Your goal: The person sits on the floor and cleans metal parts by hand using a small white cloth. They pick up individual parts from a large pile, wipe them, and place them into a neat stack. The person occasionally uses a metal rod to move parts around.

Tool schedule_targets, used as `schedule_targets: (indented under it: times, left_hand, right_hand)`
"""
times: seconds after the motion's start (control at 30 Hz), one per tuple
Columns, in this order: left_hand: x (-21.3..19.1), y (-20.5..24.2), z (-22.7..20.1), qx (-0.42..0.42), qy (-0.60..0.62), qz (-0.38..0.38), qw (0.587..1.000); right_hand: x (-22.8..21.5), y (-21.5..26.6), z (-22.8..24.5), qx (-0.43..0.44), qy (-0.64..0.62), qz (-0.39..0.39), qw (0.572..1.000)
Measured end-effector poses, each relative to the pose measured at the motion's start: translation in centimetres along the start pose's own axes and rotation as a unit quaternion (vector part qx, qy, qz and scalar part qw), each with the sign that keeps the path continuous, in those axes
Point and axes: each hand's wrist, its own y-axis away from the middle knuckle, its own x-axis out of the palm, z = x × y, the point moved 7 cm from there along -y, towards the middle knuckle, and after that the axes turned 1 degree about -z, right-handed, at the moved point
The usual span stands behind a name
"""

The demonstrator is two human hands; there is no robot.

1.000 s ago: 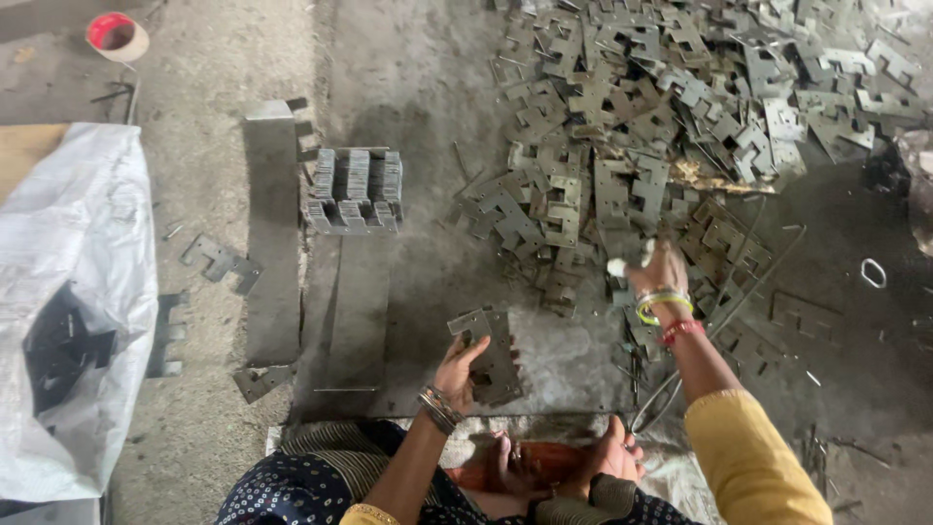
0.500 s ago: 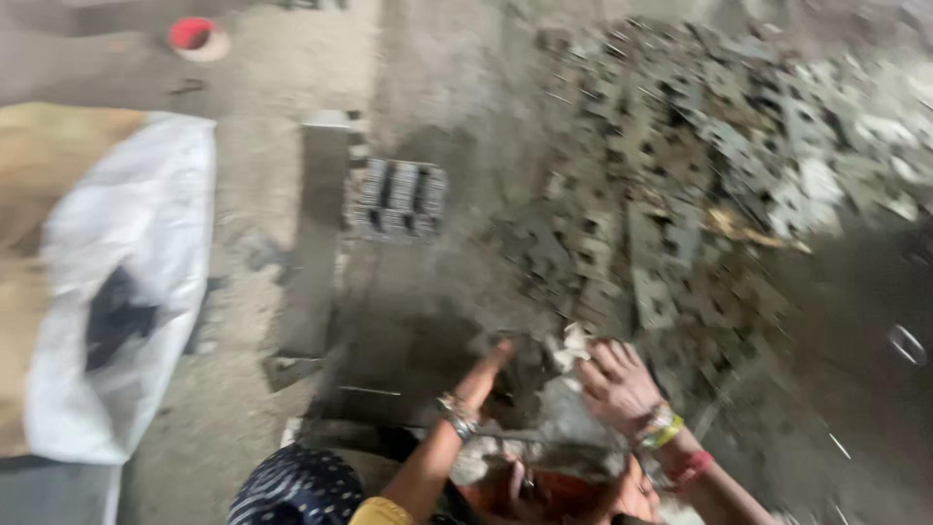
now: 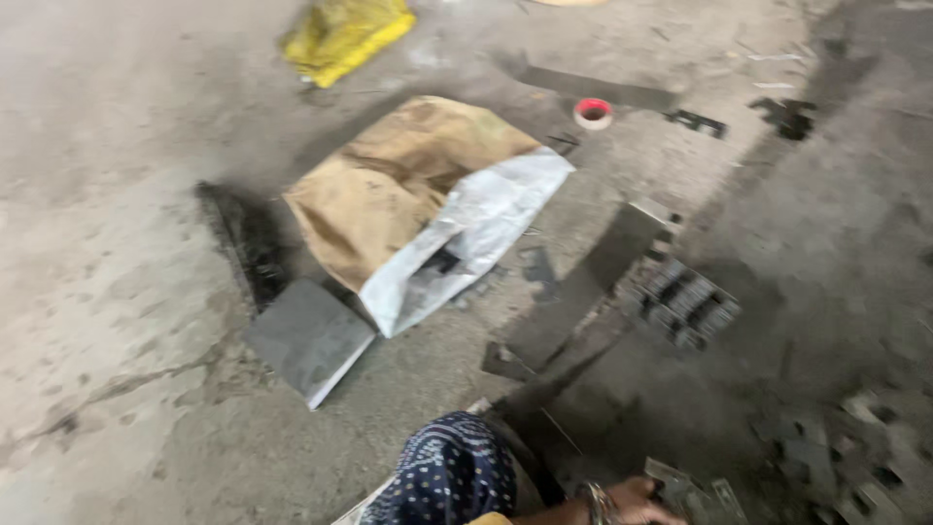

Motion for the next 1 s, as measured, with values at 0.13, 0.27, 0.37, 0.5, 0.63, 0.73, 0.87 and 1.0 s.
schedule_targets:
  times: [0.13, 0.27, 0.37, 0.5, 0.63, 0.73, 0.87, 1.0]
  left_hand:
    - [-0.7, 0.3, -0.1, -0.015, -0.081, -0.019, 0.996]
    - [1.2, 0.4, -0.3, -0.019, -0.101, 0.000, 0.995]
    - [0.7, 0.1, -0.5, -0.018, -0.107, -0.006, 0.994]
    - [-0.5, -0.2, -0.6, -0.018, -0.114, -0.028, 0.993]
    - [0.0, 0.5, -1.6, -0.018, -0.149, -0.025, 0.988]
    - [1.4, 1.1, -3.9, 0.033, -0.191, -0.028, 0.981]
    - [6.4, 1.2, -9.4, 0.110, -0.440, 0.069, 0.888]
    - [11.0, 2.5, -12.3, 0.119, -0.594, 0.138, 0.784]
  right_hand:
    - [0.3, 0.7, 4.3, -0.090, -0.043, 0.007, 0.995]
    - [0.1, 1.6, 5.5, -0.095, -0.044, 0.015, 0.994]
    - [1.5, 0.7, 5.4, -0.087, -0.037, 0.012, 0.996]
    - [2.3, 1.3, 3.4, -0.062, -0.033, 0.005, 0.998]
    - [0.7, 5.2, 1.9, -0.004, -0.036, -0.005, 0.999]
    - [-2.8, 13.0, 0.2, 0.057, -0.052, -0.033, 0.996]
    - [-4.6, 17.4, -0.3, 0.146, -0.137, -0.064, 0.978]
    - [-2.8, 18.2, 2.2, 0.139, -0.222, -0.039, 0.964]
